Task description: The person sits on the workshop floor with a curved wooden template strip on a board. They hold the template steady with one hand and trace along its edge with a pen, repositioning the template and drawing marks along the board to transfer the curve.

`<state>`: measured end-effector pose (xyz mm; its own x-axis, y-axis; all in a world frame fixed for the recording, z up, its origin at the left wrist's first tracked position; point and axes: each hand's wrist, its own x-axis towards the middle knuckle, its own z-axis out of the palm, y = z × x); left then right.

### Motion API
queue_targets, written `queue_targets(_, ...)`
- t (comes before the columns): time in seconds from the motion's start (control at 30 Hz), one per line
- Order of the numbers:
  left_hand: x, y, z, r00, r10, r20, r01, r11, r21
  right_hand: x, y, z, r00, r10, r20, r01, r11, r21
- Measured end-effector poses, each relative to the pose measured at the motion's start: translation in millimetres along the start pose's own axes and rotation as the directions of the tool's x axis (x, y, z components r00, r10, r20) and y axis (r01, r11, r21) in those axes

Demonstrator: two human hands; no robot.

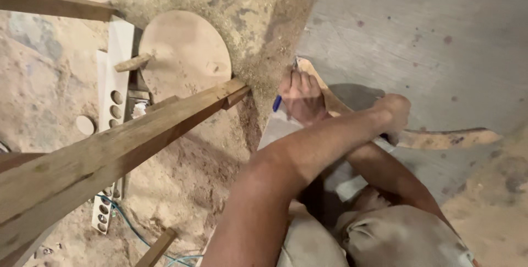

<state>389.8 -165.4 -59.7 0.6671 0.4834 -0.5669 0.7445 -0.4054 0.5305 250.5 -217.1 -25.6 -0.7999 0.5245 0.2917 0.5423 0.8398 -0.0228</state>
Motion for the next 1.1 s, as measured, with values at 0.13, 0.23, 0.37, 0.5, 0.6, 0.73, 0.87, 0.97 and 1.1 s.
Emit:
queue_targets(0.13, 0, 1, 2, 1.000, -0.012, -0.009, 0.012, 1.000, -0.023, 2, -3, -4, 1.000, 0.027, -0.011, -0.027, 1.000, -0.002)
queue_targets(0.23, 0, 0, 6, 0.999, -0.042, -0.023, 0.040, 0.997, -0.071, -3, -9, -5, 0.998, 0.058, -0.009, -0.058, 0.998, 0.028)
queue_targets(0.37, -5, 0, 9, 0.990, -0.127, -0.063, 0.112, 0.972, -0.207, -45, -9, -29, 0.957, 0.176, 0.229, -0.235, 0.936, 0.262)
queue_targets(0.5, -14, 1, 2, 0.999, -0.034, 0.010, 0.035, 0.999, -0.026, -158, 28, -92, 0.684, 0.397, 0.612, -0.675, 0.029, 0.737)
queue_targets(0.6, -22, 5, -6, 1.000, -0.021, 0.013, 0.021, 0.999, 0.033, -224, 44, -92, 0.728, 0.420, 0.542, -0.679, 0.332, 0.655)
queue_targets(0.73, -33, 11, -18, 0.996, 0.077, 0.050, -0.086, 0.974, 0.209, -315, 97, -88, 0.908, 0.217, 0.358, -0.405, 0.677, 0.615)
queue_targets(0.87, -38, 17, -30, 0.996, 0.021, 0.084, -0.033, 0.989, 0.147, -380, 155, -108, 0.735, 0.414, 0.537, -0.663, 0.274, 0.697)
queue_targets(0.97, -42, 25, -39, 0.981, 0.093, 0.171, -0.149, 0.924, 0.353, -385, 187, -125, 0.820, 0.484, 0.306, -0.558, 0.554, 0.618)
queue_targets(1.1, -56, 34, -48, 0.952, 0.214, 0.220, -0.304, 0.760, 0.575, -378, 214, -154, 0.851, 0.491, 0.185, -0.508, 0.684, 0.524)
